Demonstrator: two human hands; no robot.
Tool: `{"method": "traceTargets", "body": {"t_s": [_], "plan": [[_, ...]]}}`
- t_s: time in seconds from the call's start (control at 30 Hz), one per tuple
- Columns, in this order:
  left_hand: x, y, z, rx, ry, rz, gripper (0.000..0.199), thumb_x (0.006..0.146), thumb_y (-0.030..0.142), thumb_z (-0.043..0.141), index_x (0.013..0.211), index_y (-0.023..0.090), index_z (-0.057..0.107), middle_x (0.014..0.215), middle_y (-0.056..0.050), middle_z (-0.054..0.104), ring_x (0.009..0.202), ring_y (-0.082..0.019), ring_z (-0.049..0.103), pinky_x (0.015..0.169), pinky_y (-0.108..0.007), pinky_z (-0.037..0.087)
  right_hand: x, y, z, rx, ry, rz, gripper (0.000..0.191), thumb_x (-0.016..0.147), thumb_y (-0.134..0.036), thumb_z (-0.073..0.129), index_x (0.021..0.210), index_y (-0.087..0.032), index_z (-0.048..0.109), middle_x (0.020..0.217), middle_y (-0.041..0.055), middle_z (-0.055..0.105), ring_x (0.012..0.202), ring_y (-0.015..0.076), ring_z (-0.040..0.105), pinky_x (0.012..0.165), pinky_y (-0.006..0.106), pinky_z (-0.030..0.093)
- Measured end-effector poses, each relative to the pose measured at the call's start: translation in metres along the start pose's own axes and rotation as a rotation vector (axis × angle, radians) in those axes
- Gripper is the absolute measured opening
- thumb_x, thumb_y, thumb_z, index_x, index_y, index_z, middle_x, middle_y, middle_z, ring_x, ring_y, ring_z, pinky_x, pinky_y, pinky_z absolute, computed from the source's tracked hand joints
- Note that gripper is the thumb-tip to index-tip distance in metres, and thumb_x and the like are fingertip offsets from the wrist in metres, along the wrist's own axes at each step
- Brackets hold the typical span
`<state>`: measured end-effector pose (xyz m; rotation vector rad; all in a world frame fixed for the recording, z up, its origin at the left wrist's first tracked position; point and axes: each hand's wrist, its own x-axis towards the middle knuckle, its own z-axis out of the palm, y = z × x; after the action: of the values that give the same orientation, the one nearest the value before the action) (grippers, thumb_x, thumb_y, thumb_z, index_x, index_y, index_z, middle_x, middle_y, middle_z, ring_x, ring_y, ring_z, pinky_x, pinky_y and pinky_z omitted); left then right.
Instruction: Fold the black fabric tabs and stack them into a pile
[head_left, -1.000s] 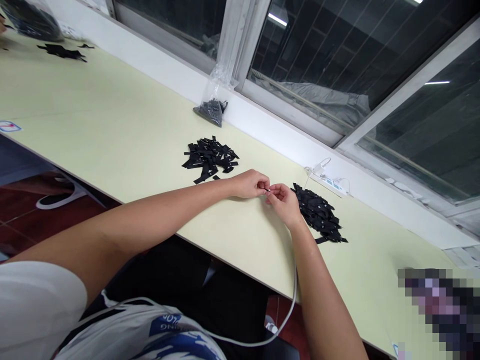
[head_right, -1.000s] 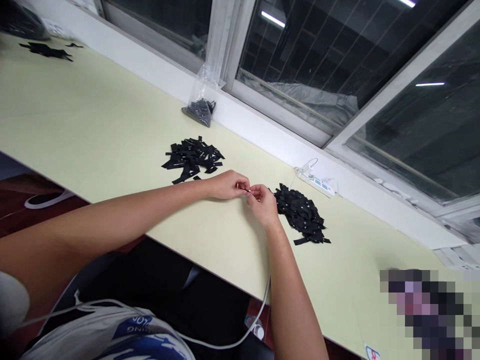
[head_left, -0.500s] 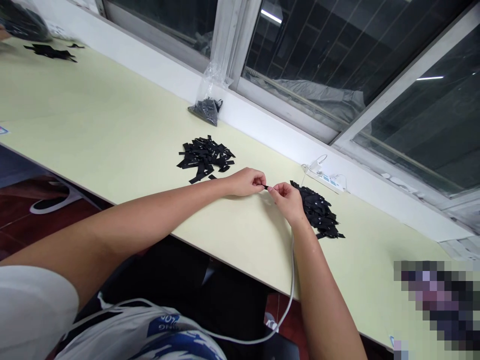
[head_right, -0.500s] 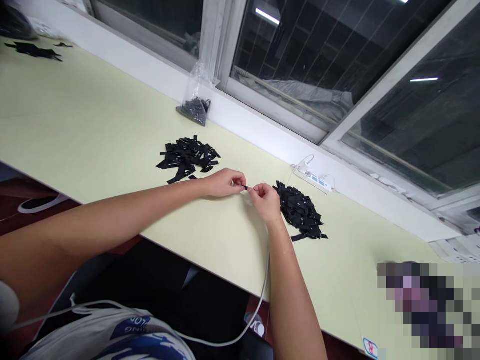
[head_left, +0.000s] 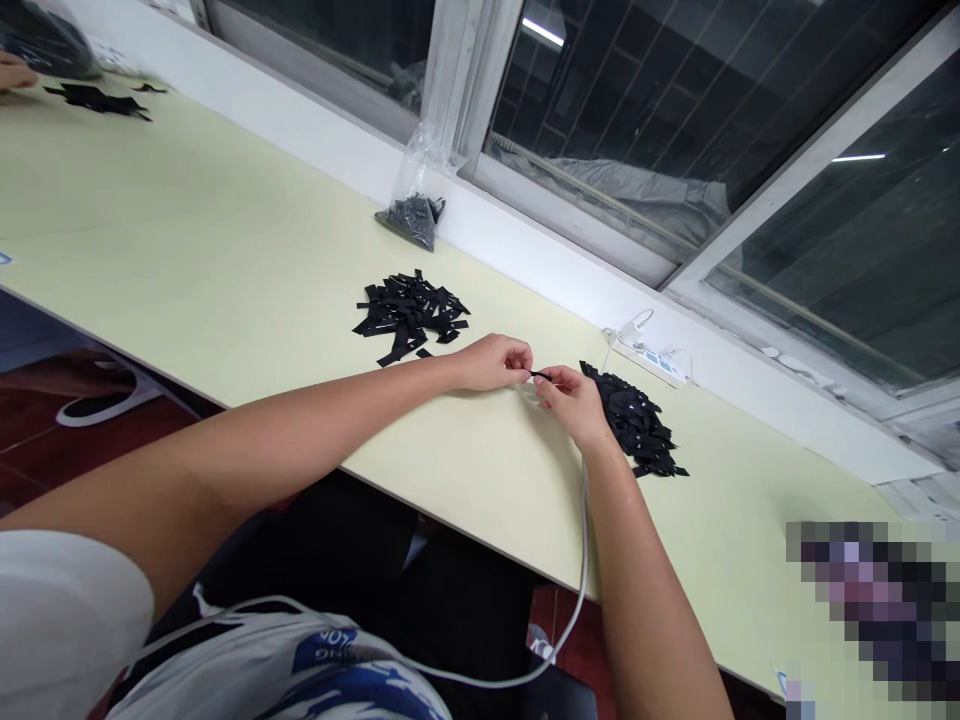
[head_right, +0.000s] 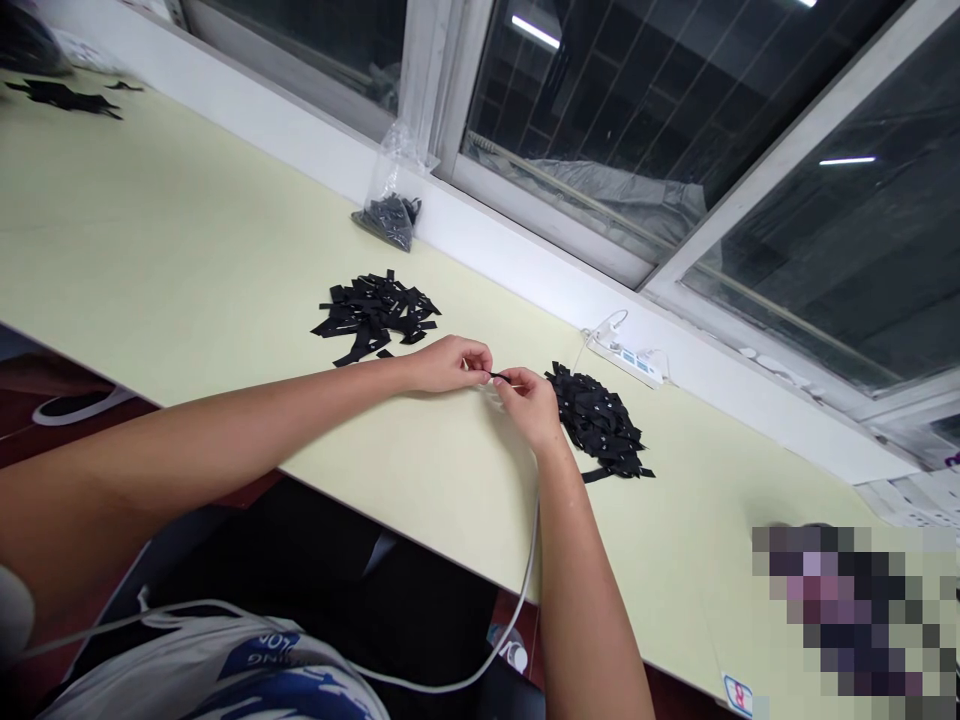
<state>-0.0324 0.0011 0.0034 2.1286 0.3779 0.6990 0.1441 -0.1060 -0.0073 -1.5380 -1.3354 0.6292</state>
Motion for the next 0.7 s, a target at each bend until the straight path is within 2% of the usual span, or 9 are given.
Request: {"method": "traceTargets", "body": {"t_s": [0.13,0.3,0.7], "plan": [[0.0,0.003,0.001,0.044,0.0,0.018,0.012,0.076,0.024,0.06,0.085,0.016,0.064,0.08,-0.002,0.065,0.07,-0.013,0.054,0.065,-0.026,0.04,-0.001,-0.002,0.002,0.043,-0.035,0.026,0.04,0.071,-0.054,0.075,0.086,-0.019,0.069,0.078,0.0028,0.067,0.066,0.0145,0.06,0.061,0.028,0.054],[-0.001,0.005,0.002,0.013,-0.013,-0.008,0.013,0.076,0.024,0.059,0.086,0.017,0.06,0.08,-0.002,0.062,0.072,-0.013,0.053,0.065,-0.027,0.039,-0.003,-0.006,0.005,0.05,-0.05,0.041,0.039,0.072,-0.051,0.076,0.092,-0.019,0.068,0.085,0.0028,0.067,0.07,0.0148,0.06,0.063,0.028,0.054],[-0.001,0.005,0.004,-0.078,-0.064,-0.06,0.016,0.077,0.025,0.06,0.09,0.017,0.058,0.081,-0.002,0.06,0.072,-0.013,0.05,0.067,-0.027,0.039,-0.006,-0.013,0.006,0.162,-0.091,0.064,0.03,0.071,-0.046,0.076,0.083,-0.02,0.067,0.078,0.0,0.063,0.069,0.0137,0.058,0.064,0.026,0.051]]}}
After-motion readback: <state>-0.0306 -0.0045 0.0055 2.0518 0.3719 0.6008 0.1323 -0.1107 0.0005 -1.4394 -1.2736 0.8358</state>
